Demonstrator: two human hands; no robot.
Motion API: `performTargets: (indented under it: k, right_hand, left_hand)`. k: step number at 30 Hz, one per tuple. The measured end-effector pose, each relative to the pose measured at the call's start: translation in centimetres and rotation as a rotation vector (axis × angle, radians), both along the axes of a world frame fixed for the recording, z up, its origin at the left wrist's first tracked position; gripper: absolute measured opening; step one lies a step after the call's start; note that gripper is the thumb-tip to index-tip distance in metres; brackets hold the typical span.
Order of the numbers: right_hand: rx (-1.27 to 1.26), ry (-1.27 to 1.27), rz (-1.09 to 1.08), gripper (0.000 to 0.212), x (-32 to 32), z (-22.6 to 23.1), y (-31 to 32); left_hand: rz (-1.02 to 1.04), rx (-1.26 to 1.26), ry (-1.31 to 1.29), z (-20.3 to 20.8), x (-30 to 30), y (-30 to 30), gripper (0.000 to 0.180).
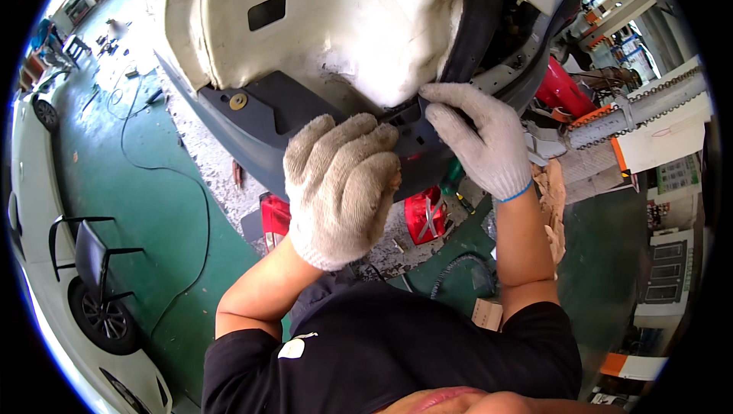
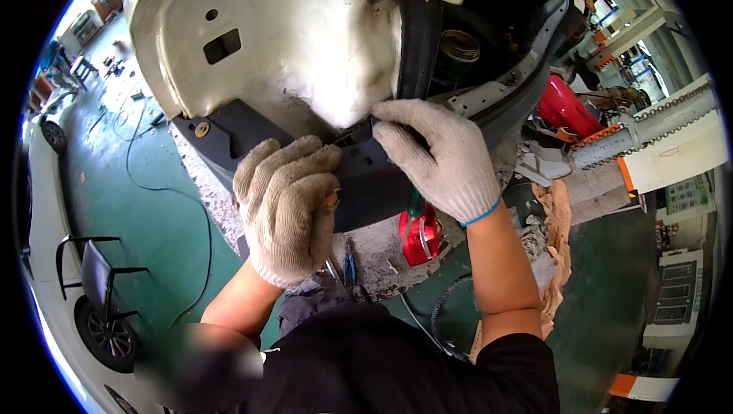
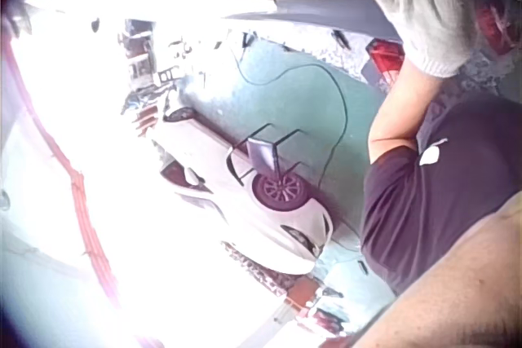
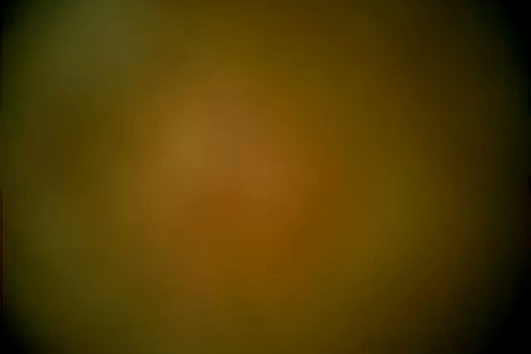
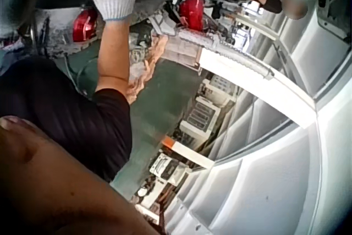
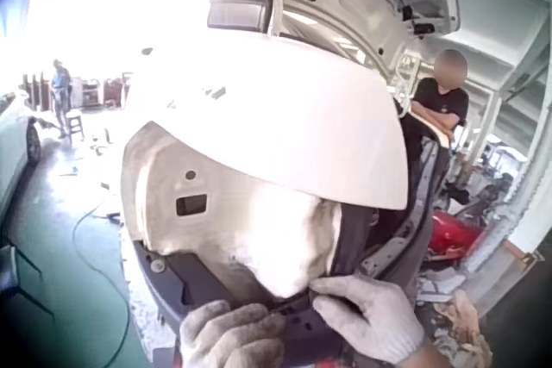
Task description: The person removes a taillight assembly from the rear of a white car, then installs a replacement unit. They align the taillight into the body opening, secure it with fasteners using a screwdriver, and adjust the rear bumper trim to ensure proper fitment.
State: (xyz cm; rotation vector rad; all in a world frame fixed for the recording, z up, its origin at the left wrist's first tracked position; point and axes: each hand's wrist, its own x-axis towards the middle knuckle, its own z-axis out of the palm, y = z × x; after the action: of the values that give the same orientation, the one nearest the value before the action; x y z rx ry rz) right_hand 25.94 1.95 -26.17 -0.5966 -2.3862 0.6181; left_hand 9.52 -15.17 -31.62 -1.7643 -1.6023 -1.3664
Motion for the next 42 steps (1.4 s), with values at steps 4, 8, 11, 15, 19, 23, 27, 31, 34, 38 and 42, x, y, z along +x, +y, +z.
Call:
performTargets:
  k: [4, 8, 11, 15, 19, 23, 27, 31, 34, 38, 42]
  right_hand:
    - [-0.279, 0.155, -0.249, 0.025, 1.9, 5.0, 0.1]
    - [0.109, 0.626, -0.250, 0.041, 4.9, 12.2, 3.5]
    - [0.206, 0.760, -0.158, 0.047, 4.7, 15.8, 4.6]
    - [0.451, 0.793, -0.210, 0.043, 2.5, 17.5, 6.1]
    - [0.612, 0.793, -0.313, 0.036, 0.4, 17.2, 6.6]
    - [0.438, 0.864, -0.139, 0.034, 0.1, 17.0, 7.9]
    - [0.384, 0.914, -0.085, 0.035, -3.6, 16.8, 7.8]
    - [0.339, 0.884, -0.001, 0.031, -4.0, 18.1, 9.7]
    - [0.225, 0.828, 0.143, 0.031, -3.2, 18.5, 12.1]
    - [0.401, 0.580, 0.215, 0.044, -4.6, 19.1, 12.2]
    - [0.312, 0.706, 0.222, 0.048, -8.0, 17.9, 10.3]
  left_hand:
    - [-0.025, 0.018, -0.039, -0.3, -0.3, 0.2, 0.024]
    - [-0.068, 0.003, -0.053, -0.2, -0.5, 0.1, 0.028]
    - [-0.063, 0.005, -0.038, -0.4, -0.6, 0.0, 0.029]
    - [-0.069, 0.006, -0.061, -0.3, -0.6, 0.0, 0.030]
    - [-0.069, 0.009, -0.064, -0.3, -0.7, 0.0, 0.031]
    - [-0.081, 0.041, -0.064, -0.8, -0.7, 0.1, 0.031]
    - [-0.077, 0.035, -0.070, -0.9, -0.6, 0.1, 0.033]
    - [-0.093, 0.047, -0.089, -1.0, -0.6, -0.1, 0.035]
    - [-0.089, 0.081, -0.108, -1.2, -0.4, 0.1, 0.035]
    - [-0.102, 0.124, -0.104, -1.3, -0.3, 0.4, 0.035]
    - [-0.077, 0.129, -0.102, -1.3, -0.3, 0.6, 0.035]
